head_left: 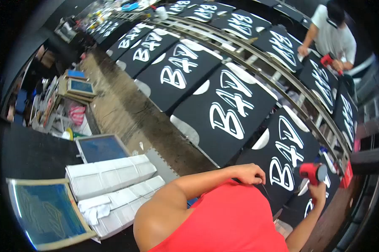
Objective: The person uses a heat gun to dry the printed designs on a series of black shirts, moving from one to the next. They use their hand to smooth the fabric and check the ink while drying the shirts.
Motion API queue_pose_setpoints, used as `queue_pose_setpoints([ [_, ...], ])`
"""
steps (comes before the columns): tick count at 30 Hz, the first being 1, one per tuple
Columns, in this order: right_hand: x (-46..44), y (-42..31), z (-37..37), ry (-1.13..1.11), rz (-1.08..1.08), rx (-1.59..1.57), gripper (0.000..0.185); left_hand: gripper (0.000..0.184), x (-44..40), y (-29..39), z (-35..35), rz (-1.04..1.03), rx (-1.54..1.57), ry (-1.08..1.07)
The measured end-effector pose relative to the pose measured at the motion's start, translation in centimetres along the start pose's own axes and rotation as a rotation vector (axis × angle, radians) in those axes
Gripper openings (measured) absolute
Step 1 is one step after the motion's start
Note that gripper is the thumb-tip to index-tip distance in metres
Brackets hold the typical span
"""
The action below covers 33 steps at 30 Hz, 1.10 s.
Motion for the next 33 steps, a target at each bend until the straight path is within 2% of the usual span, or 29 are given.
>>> queue_pose_setpoints([
  [5, 4.2, 4.3, 1.8, 0.109, 0.047, -0.045, 0.035, 0.028, 0.0, 0.1, -0.7, 0.076, 0.037, -0.067],
  [7, 6.9, 5.8, 2.1, 0.044, -0.188, -0.097, 0.033, 0.028, -1.3, -0.8, -1.7, -0.034, 0.020, -0.045],
  [8, 8.6, 4.3, 2.3, 0.068, -0.231, -0.160, 0.031, 0.029, -1.5, -0.6, -1.8, -0.011, 0.023, -0.071],
  [9, 7.5, 10.9, 2.1, 0.128, -0.106, -0.039, 0.028, 0.029, -1.8, -0.2, -2.3, -0.034, 0.025, -0.115],
  [10, 8.6, 12.3, 1.9, 0.119, -0.175, -0.010, 0.034, 0.029, -2.0, -0.1, -2.3, -0.035, 0.011, -0.107],
  [11, 9.6, 10.3, 1.9, 0.108, -0.239, 0.014, 0.039, 0.030, -2.3, 0.0, -2.0, -0.033, -0.007, -0.095],
  [13, 12.6, 4.9, 1.6, 0.002, -0.359, -0.019, 0.039, 0.030, -2.7, 0.0, -2.1, 0.012, -0.023, -0.123],
  [14, 13.0, 4.1, 1.4, -0.047, -0.287, 0.004, 0.037, 0.030, -2.6, 0.7, -1.9, 0.059, -0.021, -0.140],
  [15, 13.4, 4.5, 1.0, -0.032, -0.311, -0.004, 0.037, 0.030, -2.7, 0.7, -2.0, 0.048, -0.022, -0.167],
  [17, 13.4, 3.5, -0.3, 0.027, -0.101, -0.157, 0.037, 0.030, -3.1, -0.1, -2.0, 0.077, -0.004, -0.166],
  [20, 13.2, 2.5, -2.2, -0.076, -0.288, -0.089, 0.037, 0.029, -3.0, 0.1, -1.8, 0.079, -0.018, -0.165],
  [21, 13.2, 0.0, -2.1, -0.105, -0.223, -0.063, 0.037, 0.029, -2.8, 0.6, -1.4, 0.098, -0.031, -0.150],
  [23, 12.5, -1.7, -3.0, -0.219, -0.252, -0.111, 0.039, 0.029, -2.5, 1.1, -1.3, 0.133, -0.036, -0.165],
  [25, 11.4, -4.6, -2.9, -0.181, -0.158, -0.115, 0.033, 0.028, -2.2, 0.8, -1.2, 0.120, -0.029, -0.129],
  [27, 9.8, -8.3, -2.8, -0.048, 0.075, 0.000, 0.029, 0.027, -1.8, 1.1, -1.1, 0.161, -0.021, -0.134],
  [29, 9.5, -11.8, -2.4, -0.172, 0.008, -0.078, 0.029, 0.027, -1.4, 1.3, -0.9, 0.204, -0.015, -0.138],
  [31, 8.6, -12.9, -2.8, -0.285, -0.059, 0.041, 0.047, 0.026, -1.3, 1.7, -0.9, 0.172, -0.015, -0.113],
  [32, 6.5, -10.6, -4.1, -0.276, 0.011, 0.032, 0.044, 0.026, -1.5, 0.5, -1.2, 0.108, -0.010, -0.085],
  [33, 5.8, -11.6, -4.1, -0.240, 0.049, -0.017, 0.038, 0.025, -1.7, 0.5, -1.2, -0.130, -0.080, 0.003],
])
Point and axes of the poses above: each hand's wrist, its own x-axis away from the middle knuckle, its own z-axis out of the back of the hand, y = z × x, the point moved 8 cm from there along -x, towards the middle knuckle, and after that the axes turned 6 degrees about -y, right-handed, at the moved point
